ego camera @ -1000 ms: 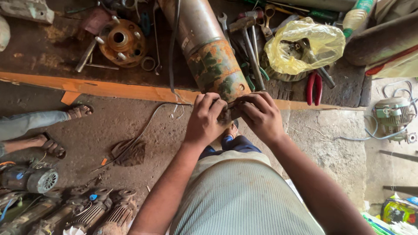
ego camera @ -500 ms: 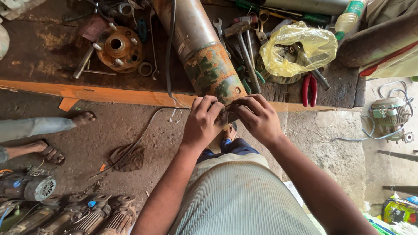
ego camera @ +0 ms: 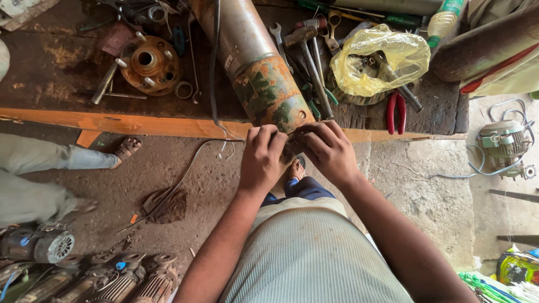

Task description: The person works at a cluttered workbench on a rusty cylindrical pump motor. They pick small metal components from a plastic bag, fit them by hand into the end of the pump housing, press and seat the parts, and finally tap the assembly with a hammer.

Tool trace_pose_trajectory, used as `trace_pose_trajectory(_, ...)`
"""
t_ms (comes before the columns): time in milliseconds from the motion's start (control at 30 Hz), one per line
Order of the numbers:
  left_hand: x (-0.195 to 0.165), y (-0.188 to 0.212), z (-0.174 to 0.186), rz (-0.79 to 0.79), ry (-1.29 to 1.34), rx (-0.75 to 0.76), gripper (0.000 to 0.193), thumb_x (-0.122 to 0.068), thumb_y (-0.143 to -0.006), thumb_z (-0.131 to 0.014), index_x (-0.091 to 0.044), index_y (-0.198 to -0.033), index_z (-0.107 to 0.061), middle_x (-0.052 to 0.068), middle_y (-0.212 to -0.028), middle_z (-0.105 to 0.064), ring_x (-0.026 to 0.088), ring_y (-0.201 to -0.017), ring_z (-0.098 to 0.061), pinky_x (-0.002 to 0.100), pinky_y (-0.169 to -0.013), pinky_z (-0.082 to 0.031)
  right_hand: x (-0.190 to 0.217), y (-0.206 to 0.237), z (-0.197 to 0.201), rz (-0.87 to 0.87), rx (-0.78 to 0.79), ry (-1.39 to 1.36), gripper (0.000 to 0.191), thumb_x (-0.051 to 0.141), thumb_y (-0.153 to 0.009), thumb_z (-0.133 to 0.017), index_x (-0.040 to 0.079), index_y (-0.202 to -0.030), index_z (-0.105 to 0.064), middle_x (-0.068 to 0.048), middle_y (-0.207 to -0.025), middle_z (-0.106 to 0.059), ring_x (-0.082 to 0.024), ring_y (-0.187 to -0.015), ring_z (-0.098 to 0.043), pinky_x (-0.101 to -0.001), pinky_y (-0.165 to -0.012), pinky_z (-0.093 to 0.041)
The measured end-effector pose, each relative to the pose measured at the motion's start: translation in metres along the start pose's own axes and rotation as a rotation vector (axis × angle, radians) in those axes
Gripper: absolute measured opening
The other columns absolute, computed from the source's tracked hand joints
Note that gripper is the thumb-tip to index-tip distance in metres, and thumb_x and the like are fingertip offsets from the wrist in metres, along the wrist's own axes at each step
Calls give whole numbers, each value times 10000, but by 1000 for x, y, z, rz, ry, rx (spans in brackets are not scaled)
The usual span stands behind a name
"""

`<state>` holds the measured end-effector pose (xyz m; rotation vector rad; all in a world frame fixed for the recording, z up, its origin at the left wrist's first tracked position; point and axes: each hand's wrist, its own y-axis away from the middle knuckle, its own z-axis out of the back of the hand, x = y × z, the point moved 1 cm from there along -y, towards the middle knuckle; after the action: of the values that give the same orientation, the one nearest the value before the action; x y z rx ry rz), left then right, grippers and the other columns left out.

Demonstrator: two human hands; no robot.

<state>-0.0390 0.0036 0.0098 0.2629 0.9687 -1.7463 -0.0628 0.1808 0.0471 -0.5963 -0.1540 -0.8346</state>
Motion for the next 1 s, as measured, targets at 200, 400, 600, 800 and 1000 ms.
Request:
trace_pose_trajectory(200, 4, -2, 8, -12, 50, 17, 204, -92, -827, -774, -63, -1000, -670, 104, -1105, -604, 329, -1038, -580, 425, -919, -528, 1, 1, -2, 67, -22, 55, 196, 142, -815, -795, 134, -996, -719, -24, -1095, -686, -244, -982, -640, -364, -854, -548)
trace_pose_trajectory(400, 1, -4, 9, -11, 25, 23, 213, -112, -810, -787, -56, -991, -690, 102, -1098, -633, 324, -1028, -601, 418, -903, -540, 1, 5, -5, 5, -40, 39, 201, 137, -823, -786, 133, -1013, -720, -16, -1118, -689, -247, -995, -643, -364, -873, -553)
trace_pose_trajectory(600, 7, -8, 15, -80, 14, 63, 189, -110, -844, -788, -58, -1005, -703, 86, -1085, -662, 298, -1022, -636, 389, -911, -551, -1, 0, 1, 88, -10, 68, 231, 156, -833, -792, 101, -1043, -713, -33, -1135, -680, -241, -1026, -655, -368, -881, -564)
trace_pose_trajectory(800, -2, -6, 3, -58, -98, 54, 246, -28, -780, -754, -75, -1017, -705, 78, -1094, -631, 296, -1033, -609, 390, -927, -548, -2, 1, 0, 195, 32, 122, 216, 128, -761, -765, 83, -961, -693, -67, -1132, -700, -258, -1004, -668, -386, -835, -569)
trace_pose_trajectory(1000, 0, -2, 4, 1, 64, 2, 256, -55, -779, -799, -49, -996, -663, 113, -1110, -592, 334, -1026, -579, 435, -911, -525, -6, 2, -2, 29, 60, 21, 214, 120, -805, -789, 79, -1001, -714, -60, -1112, -662, -290, -1042, -618, -390, -914, -553)
